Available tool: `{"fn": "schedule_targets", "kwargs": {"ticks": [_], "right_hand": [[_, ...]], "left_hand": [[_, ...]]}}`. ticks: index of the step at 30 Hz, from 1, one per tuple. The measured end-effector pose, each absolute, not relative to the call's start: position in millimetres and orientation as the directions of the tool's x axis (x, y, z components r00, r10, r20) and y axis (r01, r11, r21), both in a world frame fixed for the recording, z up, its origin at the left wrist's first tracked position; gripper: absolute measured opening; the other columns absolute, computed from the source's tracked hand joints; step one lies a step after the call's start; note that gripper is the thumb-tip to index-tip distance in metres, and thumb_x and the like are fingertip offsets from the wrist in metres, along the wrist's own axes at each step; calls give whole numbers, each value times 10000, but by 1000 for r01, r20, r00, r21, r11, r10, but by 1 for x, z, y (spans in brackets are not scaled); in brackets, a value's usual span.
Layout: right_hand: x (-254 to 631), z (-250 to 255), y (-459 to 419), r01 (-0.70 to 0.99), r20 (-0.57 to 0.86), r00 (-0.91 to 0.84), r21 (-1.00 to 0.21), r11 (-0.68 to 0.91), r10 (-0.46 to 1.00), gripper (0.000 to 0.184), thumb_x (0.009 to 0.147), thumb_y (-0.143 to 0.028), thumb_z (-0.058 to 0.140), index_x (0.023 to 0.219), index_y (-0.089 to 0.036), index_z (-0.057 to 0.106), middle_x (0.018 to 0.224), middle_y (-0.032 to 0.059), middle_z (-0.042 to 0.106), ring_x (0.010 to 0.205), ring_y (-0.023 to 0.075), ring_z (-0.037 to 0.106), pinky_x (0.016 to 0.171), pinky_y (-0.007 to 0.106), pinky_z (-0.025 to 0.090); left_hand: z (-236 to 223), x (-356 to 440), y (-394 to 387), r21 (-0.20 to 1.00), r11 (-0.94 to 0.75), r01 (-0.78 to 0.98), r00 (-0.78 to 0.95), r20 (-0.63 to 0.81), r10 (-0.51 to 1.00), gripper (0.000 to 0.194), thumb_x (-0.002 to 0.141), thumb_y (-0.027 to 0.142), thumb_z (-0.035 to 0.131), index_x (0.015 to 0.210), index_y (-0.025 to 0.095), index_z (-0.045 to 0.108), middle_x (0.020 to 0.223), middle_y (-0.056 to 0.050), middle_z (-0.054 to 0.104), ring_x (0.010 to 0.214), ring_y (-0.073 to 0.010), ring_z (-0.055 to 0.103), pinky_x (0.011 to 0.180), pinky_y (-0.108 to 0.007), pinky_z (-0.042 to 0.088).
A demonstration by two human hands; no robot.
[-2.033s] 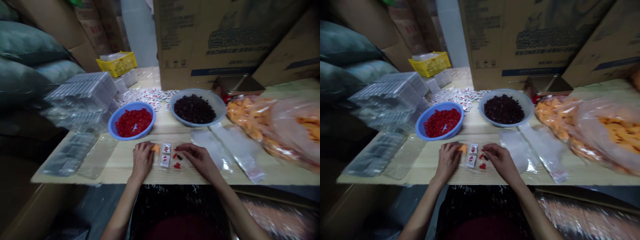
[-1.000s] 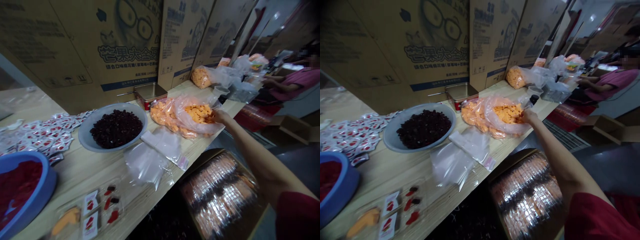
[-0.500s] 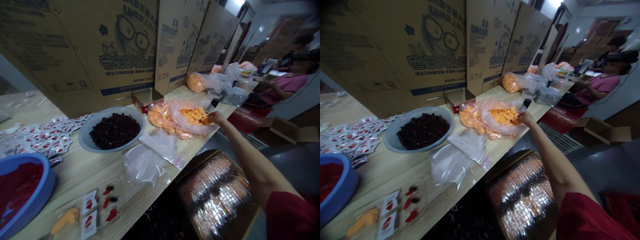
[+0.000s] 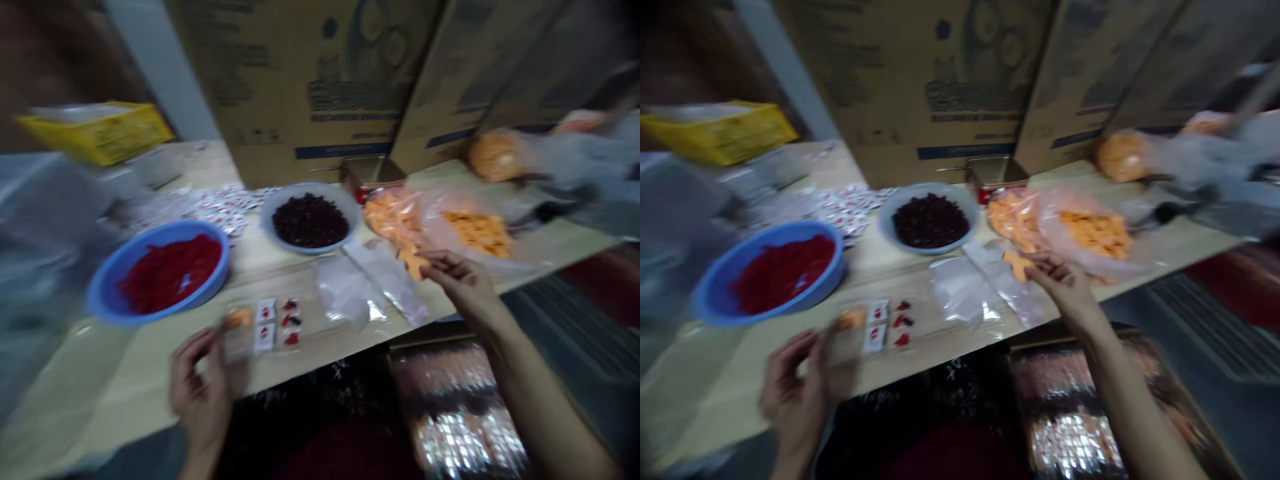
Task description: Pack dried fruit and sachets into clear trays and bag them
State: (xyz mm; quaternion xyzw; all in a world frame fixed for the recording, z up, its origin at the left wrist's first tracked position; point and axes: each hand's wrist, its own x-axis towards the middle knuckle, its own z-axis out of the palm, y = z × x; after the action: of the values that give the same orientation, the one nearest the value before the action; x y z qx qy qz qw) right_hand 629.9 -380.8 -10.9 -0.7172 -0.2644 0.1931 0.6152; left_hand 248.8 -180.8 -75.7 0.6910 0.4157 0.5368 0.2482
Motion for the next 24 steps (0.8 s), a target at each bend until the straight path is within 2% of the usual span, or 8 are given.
{"fn": "schedule_targets", "kwargs": {"ticks": [2, 4, 8, 10, 13, 16, 20, 24], "right_hand": [[562, -32, -340, 110, 5, 644, -990, -86, 765, 318, 782, -380, 766, 1048, -213, 722, 885, 39, 742, 757, 160, 666, 690, 271, 529], [499, -49, -300, 102, 20, 495, -994, -35, 869, 259, 840, -373, 707, 1046, -216, 719, 952, 49, 750, 827, 180, 678, 761, 311, 536], [414, -67, -236, 288, 263, 272, -940, 183, 926, 192, 906, -235, 598, 1070, -246, 697, 1111, 47, 729, 1032, 208, 654, 918, 384, 491], [395, -75, -215, 408, 381, 146, -864, 296, 913, 242, 911, -153, 557, 1095, -250, 680, 1116, 47, 729, 1065, 211, 647, 951, 406, 456], [386, -92, -194, 521, 433, 10, -771, 365, 901, 279, 913, -86, 522, 1090, -246, 667, 1098, 49, 735, 1084, 216, 644, 972, 424, 409], [389, -111, -185, 600, 407, -33, -723, 344, 913, 236, 932, -101, 529, 1065, -240, 666, 1075, 50, 739, 1064, 214, 646, 962, 414, 386], [394, -120, -185, 657, 389, -50, -681, 323, 920, 177, 931, -123, 564, 1032, -232, 660, 1057, 43, 733, 1046, 205, 634, 968, 403, 355], [393, -113, -188, 716, 383, -111, -609, 341, 917, 121, 950, -167, 567, 951, -233, 668, 1014, 32, 731, 1036, 200, 617, 1007, 416, 323]], "left_hand": [[-68, 246, -180, 836, -478, 270, 46, 484, 874, 147, 887, 287, 628, 988, 185, 659, 1034, -64, 655, 1004, -202, 614, 949, -360, 475], [-57, 241, -174, 897, -363, 254, 70, 357, 932, 183, 907, 326, 612, 1020, 189, 659, 1035, -62, 665, 998, -190, 616, 935, -330, 474], [-44, 224, -164, 982, -45, 181, 280, -7, 960, 313, 937, 434, 555, 1123, 194, 632, 1025, -64, 683, 837, -159, 623, 750, -271, 500], [-48, 218, -161, 988, 24, 153, 346, -76, 935, 332, 908, 442, 602, 1122, 189, 626, 960, -52, 686, 777, -151, 615, 693, -257, 491], [-66, 216, -157, 981, 0, 195, 305, -61, 951, 273, 854, 398, 683, 1022, 186, 646, 833, -19, 672, 713, -139, 594, 672, -247, 473], [-82, 216, -157, 916, -143, 376, 245, 50, 968, 180, 884, 353, 644, 988, 207, 661, 883, -27, 693, 765, -162, 605, 723, -283, 477], [-89, 214, -157, 683, -392, 616, 338, 221, 915, 107, 903, 267, 609, 974, 228, 679, 1012, -52, 707, 1012, -238, 567, 912, -394, 441], [-88, 214, -153, 608, -472, 639, 446, 207, 871, 108, 916, 226, 587, 932, 220, 694, 998, -64, 690, 1014, -249, 537, 911, -418, 439]]}}
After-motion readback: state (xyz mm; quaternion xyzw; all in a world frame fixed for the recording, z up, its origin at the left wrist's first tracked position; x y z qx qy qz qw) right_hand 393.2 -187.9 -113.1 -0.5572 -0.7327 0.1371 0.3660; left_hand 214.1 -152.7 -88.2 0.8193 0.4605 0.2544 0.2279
